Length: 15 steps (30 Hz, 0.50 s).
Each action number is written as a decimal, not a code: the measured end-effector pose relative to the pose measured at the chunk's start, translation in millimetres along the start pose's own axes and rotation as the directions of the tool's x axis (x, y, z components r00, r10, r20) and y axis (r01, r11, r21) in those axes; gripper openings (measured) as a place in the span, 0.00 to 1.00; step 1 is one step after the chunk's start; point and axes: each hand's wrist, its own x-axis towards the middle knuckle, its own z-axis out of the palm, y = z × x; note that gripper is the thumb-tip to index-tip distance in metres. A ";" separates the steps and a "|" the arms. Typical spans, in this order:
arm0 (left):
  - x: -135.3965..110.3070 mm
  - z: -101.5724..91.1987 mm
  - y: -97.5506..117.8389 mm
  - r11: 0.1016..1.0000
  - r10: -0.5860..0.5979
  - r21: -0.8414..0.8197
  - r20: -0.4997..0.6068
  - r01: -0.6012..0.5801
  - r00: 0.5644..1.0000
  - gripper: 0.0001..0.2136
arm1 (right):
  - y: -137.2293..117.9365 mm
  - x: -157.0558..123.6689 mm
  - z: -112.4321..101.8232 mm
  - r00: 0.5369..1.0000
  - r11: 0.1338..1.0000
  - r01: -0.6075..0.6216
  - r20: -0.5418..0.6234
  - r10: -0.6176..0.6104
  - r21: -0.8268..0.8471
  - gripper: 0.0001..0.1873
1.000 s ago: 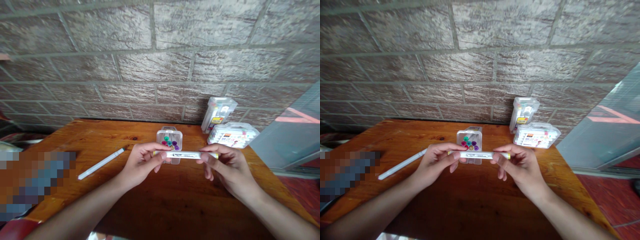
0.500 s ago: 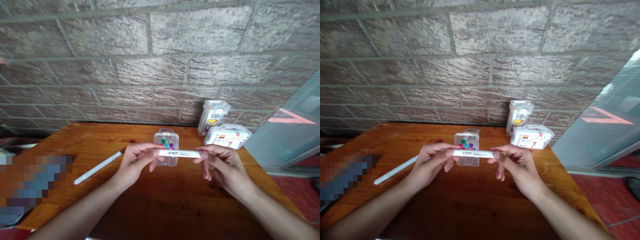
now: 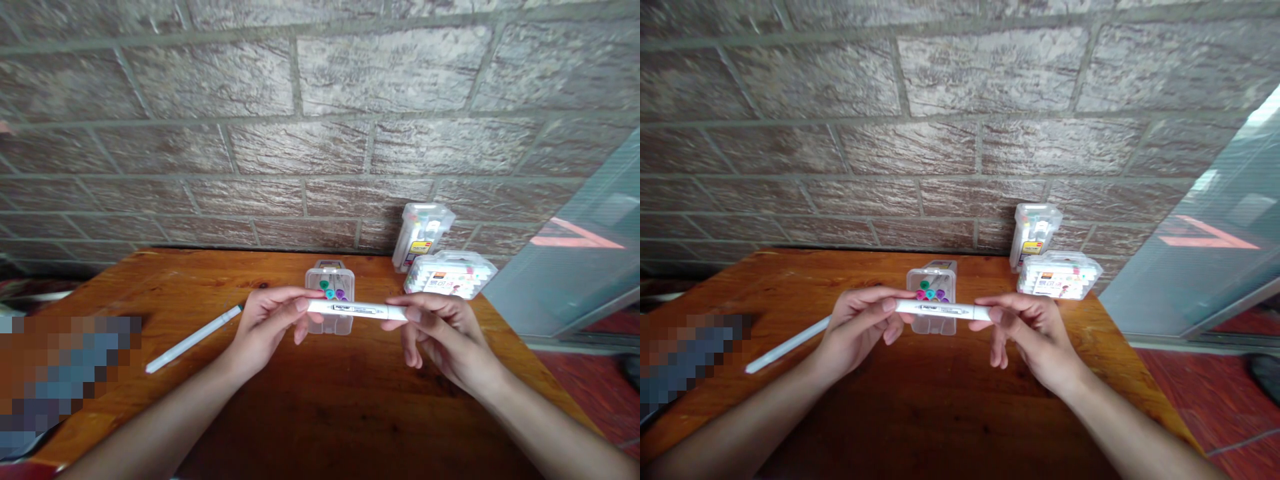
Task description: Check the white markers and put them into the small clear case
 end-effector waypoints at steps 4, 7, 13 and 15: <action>-0.4 0.2 1.3 1.000 0.000 -0.011 0.003 0.000 1.000 0.10 | -2.2 0.0 0.0 1.000 1.000 -0.002 0.010 0.002 -0.004 0.11; -0.9 -0.6 1.0 1.000 0.002 -0.024 0.015 -0.002 1.000 0.10 | -3.3 1.0 0.2 1.000 1.000 -0.005 0.026 0.006 0.000 0.11; -1.4 -3.5 -0.3 0.999 0.010 -0.045 0.030 -0.009 0.999 0.10 | -5.6 1.0 1.1 0.999 0.999 -0.031 0.031 0.029 0.042 0.13; -1.3 -3.8 -0.2 0.999 0.011 -0.044 0.034 -0.010 0.999 0.11 | -6.8 0.5 1.4 0.999 0.997 -0.042 0.030 0.040 0.058 0.13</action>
